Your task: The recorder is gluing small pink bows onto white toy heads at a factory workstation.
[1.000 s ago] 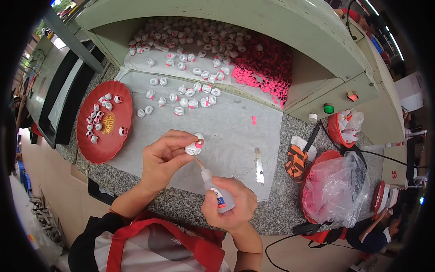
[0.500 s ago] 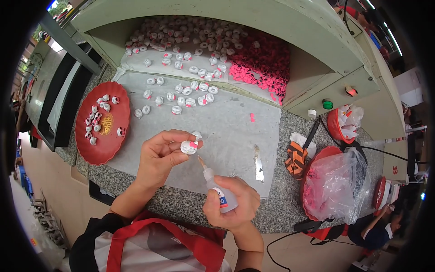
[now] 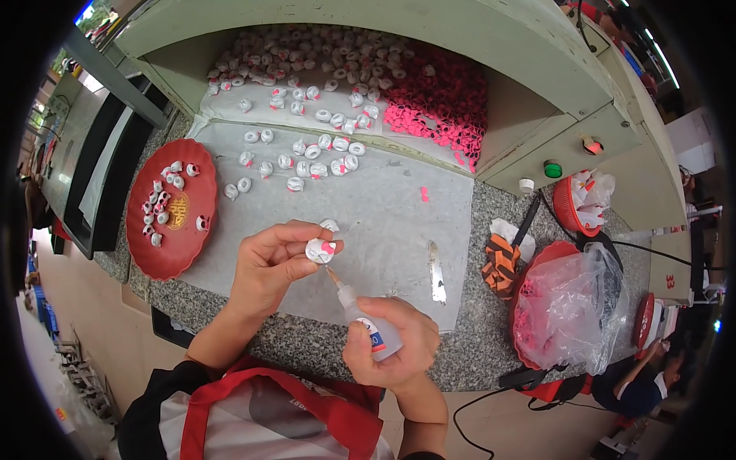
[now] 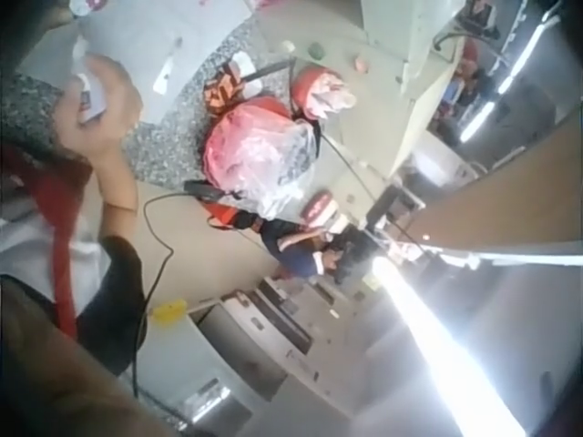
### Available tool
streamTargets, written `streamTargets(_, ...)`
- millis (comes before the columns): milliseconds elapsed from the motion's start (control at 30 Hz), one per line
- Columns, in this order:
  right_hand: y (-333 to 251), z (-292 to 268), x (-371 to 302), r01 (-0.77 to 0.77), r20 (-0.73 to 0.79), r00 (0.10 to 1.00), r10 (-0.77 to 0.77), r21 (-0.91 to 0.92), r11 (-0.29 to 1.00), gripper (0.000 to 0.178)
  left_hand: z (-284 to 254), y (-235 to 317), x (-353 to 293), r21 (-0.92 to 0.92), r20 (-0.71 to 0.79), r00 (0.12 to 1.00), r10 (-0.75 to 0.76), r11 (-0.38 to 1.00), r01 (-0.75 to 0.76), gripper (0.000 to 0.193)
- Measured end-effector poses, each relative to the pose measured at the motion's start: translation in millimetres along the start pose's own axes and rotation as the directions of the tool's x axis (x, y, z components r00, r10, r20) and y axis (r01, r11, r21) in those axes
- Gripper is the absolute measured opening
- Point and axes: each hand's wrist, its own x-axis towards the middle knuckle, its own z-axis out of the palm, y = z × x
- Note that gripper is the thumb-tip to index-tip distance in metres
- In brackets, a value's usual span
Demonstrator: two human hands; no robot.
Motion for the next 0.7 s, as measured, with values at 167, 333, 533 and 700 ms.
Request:
streamTargets(167, 0.4, -1.7, 7.3, -0.201, -0.007, 0.98, 0.201, 0.053, 0.978, 0.025, -3.3, 1.7, -0.7, 0.009, -0.036, 0.999, -0.001, 1.0, 0.001, 0.033)
streamTargets(333, 97.9, -11.5, 33.7, -0.586, 0.02, 0.751, 0.66, 0.48, 0.652, 0.035, 2.1, -2.2, 3.4, 0.024, -0.058, 0.998, -0.008, 1.0, 0.009, 0.033)
streamTargets(533, 134.5, 15.1, 87.0, -0.425, -0.082, 0.812, 0.577, -0.762, 0.489, 0.035, 4.4, -4.4, -0.7, 0.021, -0.029, 0.998, -0.049, 0.999, 0.049, 0.034)
streamTargets(700, 126.6, 2.4, 56.1, -0.494, -0.004, 0.731, 0.683, -0.692, 0.525, 0.03, -2.4, -11.7, 5.0, 0.053, -0.086, 0.993, -0.086, 0.994, 0.091, 0.033)
